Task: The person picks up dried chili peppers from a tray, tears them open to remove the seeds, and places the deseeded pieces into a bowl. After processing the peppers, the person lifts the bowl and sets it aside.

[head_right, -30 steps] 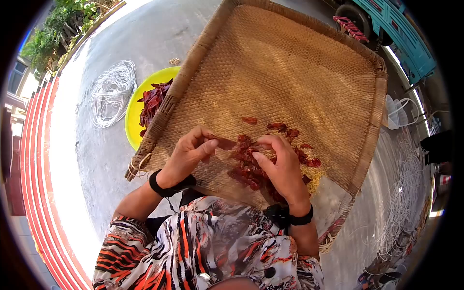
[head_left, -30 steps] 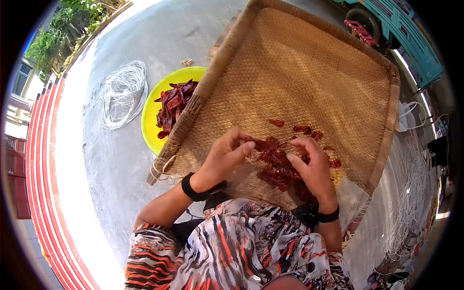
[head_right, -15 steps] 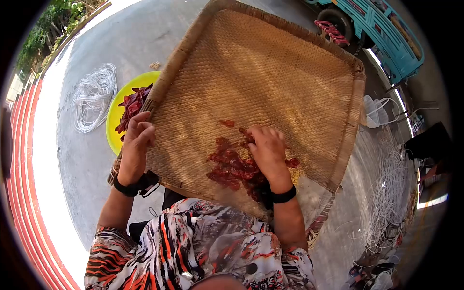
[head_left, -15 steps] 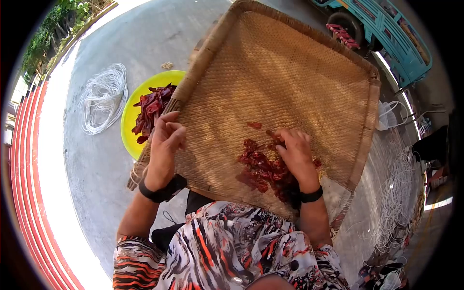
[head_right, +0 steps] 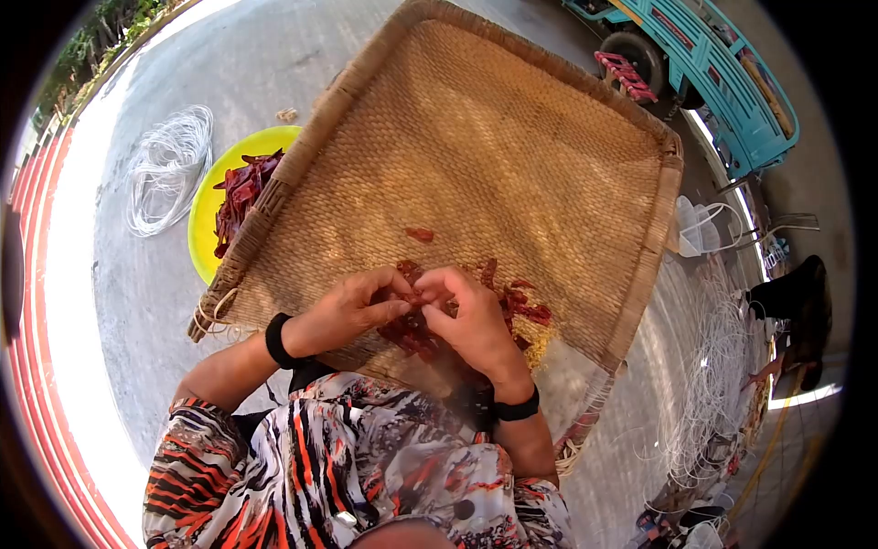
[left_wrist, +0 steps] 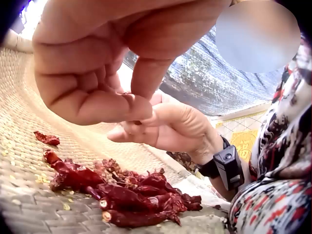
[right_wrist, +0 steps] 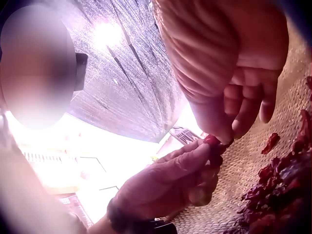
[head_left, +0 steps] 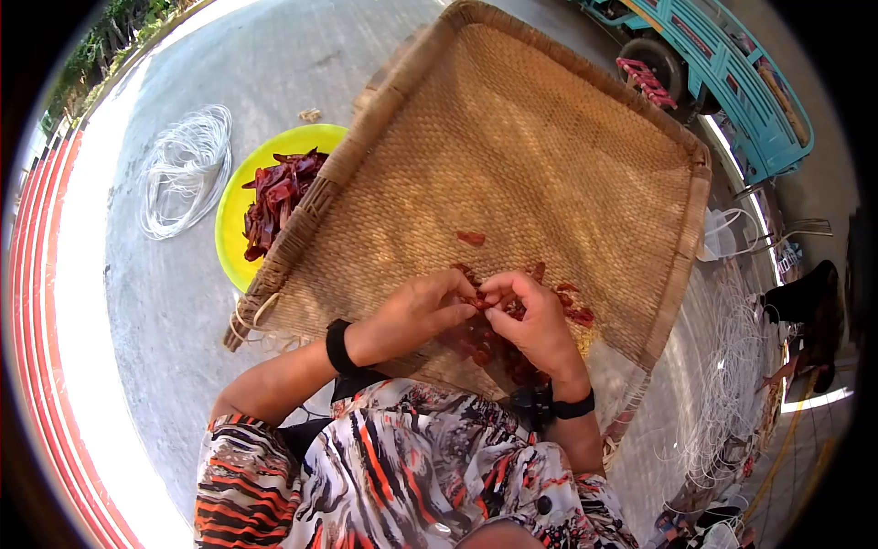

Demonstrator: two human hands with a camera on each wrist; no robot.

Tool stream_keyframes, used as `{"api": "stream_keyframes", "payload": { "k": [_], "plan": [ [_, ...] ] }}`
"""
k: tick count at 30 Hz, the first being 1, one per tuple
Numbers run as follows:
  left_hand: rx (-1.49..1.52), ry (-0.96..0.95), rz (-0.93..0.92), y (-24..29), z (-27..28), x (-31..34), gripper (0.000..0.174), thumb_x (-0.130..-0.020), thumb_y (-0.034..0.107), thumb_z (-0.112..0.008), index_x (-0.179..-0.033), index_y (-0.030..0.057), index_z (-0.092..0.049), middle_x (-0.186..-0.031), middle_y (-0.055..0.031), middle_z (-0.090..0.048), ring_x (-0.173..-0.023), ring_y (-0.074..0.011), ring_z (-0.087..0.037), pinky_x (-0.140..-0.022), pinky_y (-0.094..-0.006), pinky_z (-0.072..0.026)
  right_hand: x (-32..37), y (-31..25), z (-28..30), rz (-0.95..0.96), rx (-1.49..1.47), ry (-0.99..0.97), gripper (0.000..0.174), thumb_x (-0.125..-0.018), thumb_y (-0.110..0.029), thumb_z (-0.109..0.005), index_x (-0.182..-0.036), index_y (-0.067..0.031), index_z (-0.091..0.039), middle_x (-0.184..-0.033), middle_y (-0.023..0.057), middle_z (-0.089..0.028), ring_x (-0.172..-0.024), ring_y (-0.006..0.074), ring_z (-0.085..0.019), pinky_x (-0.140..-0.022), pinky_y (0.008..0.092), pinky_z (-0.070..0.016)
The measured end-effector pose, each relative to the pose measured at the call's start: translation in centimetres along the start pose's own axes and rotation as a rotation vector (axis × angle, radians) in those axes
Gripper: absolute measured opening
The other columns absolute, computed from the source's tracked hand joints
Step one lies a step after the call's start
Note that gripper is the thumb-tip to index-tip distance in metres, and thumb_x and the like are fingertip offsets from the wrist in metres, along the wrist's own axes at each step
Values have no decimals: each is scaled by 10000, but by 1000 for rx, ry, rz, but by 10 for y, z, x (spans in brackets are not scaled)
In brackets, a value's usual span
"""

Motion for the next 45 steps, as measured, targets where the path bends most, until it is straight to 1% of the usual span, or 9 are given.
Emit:
{"api": "stream_keyframes", "payload": {
  "k": [4, 8, 10, 16, 25, 32, 37, 41, 45],
  "plan": [
    [60, 78, -39, -2, 9, 9, 177, -970, 170, -647, -1058, 23, -601, -751, 23, -553, -670, -53, -523, -603, -223, -436, 3, 5, 7, -45, -107, 76, 269, -827, -44, -668, -1091, -22, -620, -1001, 97, -652, -918, 211, -651, -829, 337, -515],
    [236, 399, -10, 5, 52, 22, 181, -969, 198, -643, -1020, 27, -611, -754, 35, -561, -665, -24, -508, -566, -198, -434, -3, 22, 21, 75, 499, 216, 296, -783, -77, -716, -1068, -64, -641, -1065, 111, -614, -1052, 335, -558, -916, 442, -444],
    [266, 596, 28, 10, 81, 32, 142, -982, 185, -619, -997, 52, -573, -748, 48, -522, -623, -40, -475, -592, -194, -389, -5, 37, 19, 166, 649, 178, 303, -769, -76, -724, -1063, -81, -649, -1050, 94, -615, -1042, 321, -552, -919, 435, -431],
    [608, 970, -32, -5, 125, 52, 288, -973, 161, -616, -1225, 46, -536, -876, 27, -530, -676, -49, -479, -615, -194, -395, -15, 51, 8, 237, 731, 148, 217, -747, -72, -731, -951, -102, -661, -1014, 63, -612, -1019, 291, -541, -924, 428, -406],
    [124, 34, -68, 9, 24, 27, 287, -981, 189, -637, -1184, 18, -530, -858, 17, -568, -742, -53, -520, -656, -215, -438, -11, -11, -6, 282, 449, 112, 149, -787, -137, -728, -888, -79, -636, -871, 83, -636, -925, 313, -581, -889, 416, -409],
    [194, 109, -27, 6, 24, 26, 201, -980, 219, -643, -1022, 33, -579, -816, 11, -588, -684, -50, -522, -619, -206, -436, -9, -12, -16, 255, 259, -21, 159, -824, -149, -714, -940, -60, -651, -931, 101, -640, -976, 315, -588, -864, 403, -450],
    [413, 583, -54, 19, 85, 44, 119, -998, 177, -592, -969, 65, -567, -788, 14, -571, -675, -65, -529, -634, -200, -428, -27, 15, 3, 364, 502, 186, 228, -838, -150, -704, -1040, -65, -642, -1087, 119, -609, -1043, 331, -569, -899, 424, -452],
    [608, 1032, -210, 27, 126, 58, 517, -969, 121, -586, -1407, -11, -344, -912, -40, -578, -665, -75, -511, -632, -207, -437, -42, 23, 1, 352, 692, 152, 286, -842, -112, -686, -1121, -62, -648, -1227, 124, -576, -1140, 337, -525, -962, 447, -434],
    [475, 935, -32, 12, 123, 60, 454, -942, 85, -591, -1355, -6, -428, -943, -40, -564, -691, -79, -534, -624, -210, -444, -56, 35, -8, 383, 755, 59, 309, -844, -93, -671, -1152, -82, -650, -1274, 135, -563, -1214, 341, -489, -1015, 463, -407]
  ]
}}
Point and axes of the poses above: each hand's wrist, its own x-axis away from the middle knuckle, its own z-axis out of the back of the hand, y = z × x, the point moved 2 cm from there along -x, towards the middle knuckle
